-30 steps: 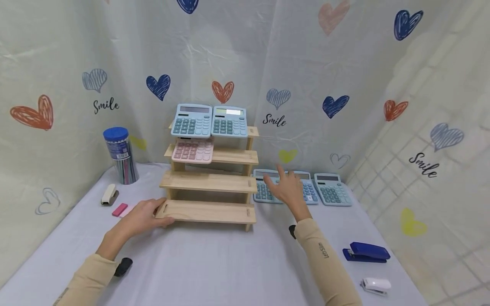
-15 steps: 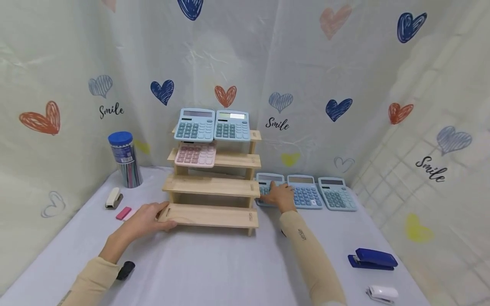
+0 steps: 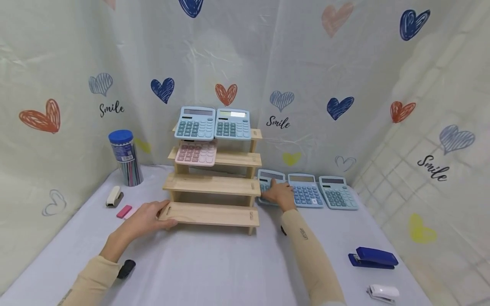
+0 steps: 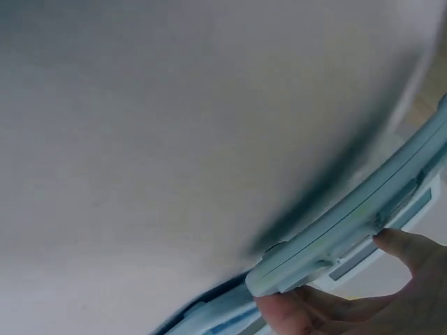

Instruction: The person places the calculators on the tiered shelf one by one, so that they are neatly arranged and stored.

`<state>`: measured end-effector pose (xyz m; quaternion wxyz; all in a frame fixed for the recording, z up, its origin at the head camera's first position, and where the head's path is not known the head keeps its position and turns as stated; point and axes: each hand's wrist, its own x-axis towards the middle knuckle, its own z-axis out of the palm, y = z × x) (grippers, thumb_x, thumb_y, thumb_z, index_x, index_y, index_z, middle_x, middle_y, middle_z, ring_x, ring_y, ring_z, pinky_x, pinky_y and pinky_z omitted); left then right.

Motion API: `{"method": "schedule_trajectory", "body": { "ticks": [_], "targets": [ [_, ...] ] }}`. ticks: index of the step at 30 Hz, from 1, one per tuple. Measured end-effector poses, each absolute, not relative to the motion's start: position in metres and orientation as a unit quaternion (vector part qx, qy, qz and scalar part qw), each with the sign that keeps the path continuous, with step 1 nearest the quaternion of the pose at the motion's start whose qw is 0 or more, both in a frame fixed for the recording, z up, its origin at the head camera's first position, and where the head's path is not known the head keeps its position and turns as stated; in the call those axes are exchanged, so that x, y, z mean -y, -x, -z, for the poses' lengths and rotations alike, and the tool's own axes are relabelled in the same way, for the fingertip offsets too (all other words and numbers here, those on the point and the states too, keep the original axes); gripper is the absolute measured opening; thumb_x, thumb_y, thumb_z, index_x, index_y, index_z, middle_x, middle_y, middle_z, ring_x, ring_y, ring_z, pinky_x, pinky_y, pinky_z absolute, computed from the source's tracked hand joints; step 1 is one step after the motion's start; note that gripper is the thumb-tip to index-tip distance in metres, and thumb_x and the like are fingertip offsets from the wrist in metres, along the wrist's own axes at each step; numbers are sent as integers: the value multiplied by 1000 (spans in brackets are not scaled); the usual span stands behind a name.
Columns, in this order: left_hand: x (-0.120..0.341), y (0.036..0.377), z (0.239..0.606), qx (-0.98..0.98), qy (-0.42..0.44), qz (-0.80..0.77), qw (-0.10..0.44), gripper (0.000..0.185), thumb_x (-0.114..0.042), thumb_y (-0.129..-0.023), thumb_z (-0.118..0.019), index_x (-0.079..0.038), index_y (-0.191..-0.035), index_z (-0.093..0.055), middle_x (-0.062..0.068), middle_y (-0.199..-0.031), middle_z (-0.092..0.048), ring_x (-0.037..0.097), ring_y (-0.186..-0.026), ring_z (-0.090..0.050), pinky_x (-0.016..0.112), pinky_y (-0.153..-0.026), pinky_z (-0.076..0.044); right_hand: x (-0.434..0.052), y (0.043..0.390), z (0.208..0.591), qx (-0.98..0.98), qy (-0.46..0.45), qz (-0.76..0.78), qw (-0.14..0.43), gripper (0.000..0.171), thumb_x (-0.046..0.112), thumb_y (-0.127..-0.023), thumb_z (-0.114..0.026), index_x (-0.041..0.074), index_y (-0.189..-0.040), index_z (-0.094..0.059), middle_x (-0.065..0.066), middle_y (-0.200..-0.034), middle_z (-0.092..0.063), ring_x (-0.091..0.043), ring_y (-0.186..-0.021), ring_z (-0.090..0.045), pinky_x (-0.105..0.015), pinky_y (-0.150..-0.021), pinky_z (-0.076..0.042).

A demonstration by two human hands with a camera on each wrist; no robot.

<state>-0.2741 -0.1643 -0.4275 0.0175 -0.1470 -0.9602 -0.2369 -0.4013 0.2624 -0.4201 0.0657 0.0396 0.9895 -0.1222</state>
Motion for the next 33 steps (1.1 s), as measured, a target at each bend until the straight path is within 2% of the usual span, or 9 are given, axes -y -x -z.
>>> {"method": "schedule_trajectory", "body": {
  "ticks": [4, 6, 10, 12, 17, 19, 26, 28, 33],
  "targets": [
    [164, 274, 429, 960, 148, 237, 17, 78, -51, -83, -77, 2, -136, -54, 9, -92, -62, 19, -79, -51, 33, -67, -41, -272, 393, 411, -985, -27, 165, 42, 96, 70, -91, -45, 9, -161, -19, -41, -155, -26, -65, -141, -23, -73, -108, -31],
    [164, 275, 429, 960, 149, 237, 19, 78, -51, -83, -77, 2, -136, -54, 9, -92, -63, 19, -79, -51, 34, -67, -42, -280, 387, 405, -983, -20, 180, 28, 100, 74, -90, -44, 9, -161, -17, -39, -153, -34, -61, -138, -34, -69, -107, -36],
    [165, 275, 429, 959, 149, 241, 18, 79, -50, -83, -77, 3, -137, -54, 8, -91, -62, 18, -79, -51, 33, -66, -41, -294, 374, 387, -980, -11, 196, -12, 107, 79, -87, -46, 8, -161, -17, -40, -141, -47, -54, -119, -54, -61, -98, -46],
    [165, 275, 429, 958, 148, 244, 15, 79, -50, -83, -78, 3, -137, -53, 7, -90, -61, 18, -78, -50, 32, -65, -40, -298, 365, 374, -979, -9, 200, -32, 106, 79, -87, -46, 9, -161, -17, -41, -140, -46, -53, -119, -54, -62, -98, -45],
    [164, 274, 427, 956, 154, 250, 18, 76, -49, -83, -78, 3, -134, -56, 7, -90, -62, 18, -79, -52, 33, -67, -42, -293, 339, 336, -979, 8, 194, -61, 102, 78, -88, -46, 12, -162, -18, -40, -152, -32, -56, -136, -38, -71, -105, -36],
    [164, 274, 426, 955, 156, 252, 18, 73, -50, -84, -77, 1, -132, -57, 6, -89, -62, 18, -79, -52, 33, -66, -42, -286, 329, 322, -980, 25, 183, -72, 100, 77, -88, -48, 14, -161, -20, -40, -153, -31, -56, -138, -36, -72, -104, -35],
    [165, 276, 419, 955, 159, 251, 17, 68, -48, -85, -77, 1, -129, -57, 5, -84, -58, 18, -76, -50, 32, -64, -39, -242, 312, 289, -979, 109, 137, -100, 90, 66, -87, -58, 15, -157, -35, -37, -148, -39, -51, -124, -47, -65, -100, -40],
    [165, 277, 420, 955, 159, 249, 15, 68, -49, -85, -77, 0, -128, -58, 4, -83, -57, 18, -76, -50, 31, -64, -39, -229, 314, 287, -980, 124, 124, -97, 87, 65, -86, -59, 15, -155, -39, -36, -146, -42, -48, -120, -49, -62, -98, -41],
    [164, 275, 426, 956, 151, 250, 8, 72, -51, -84, -77, 0, -131, -57, 5, -86, -59, 18, -78, -50, 32, -65, -40, -208, 323, 294, -980, 154, 79, -98, 84, 67, -84, -58, 17, -150, -48, -35, -143, -46, -49, -123, -50, -60, -101, -41]
  ]
}}
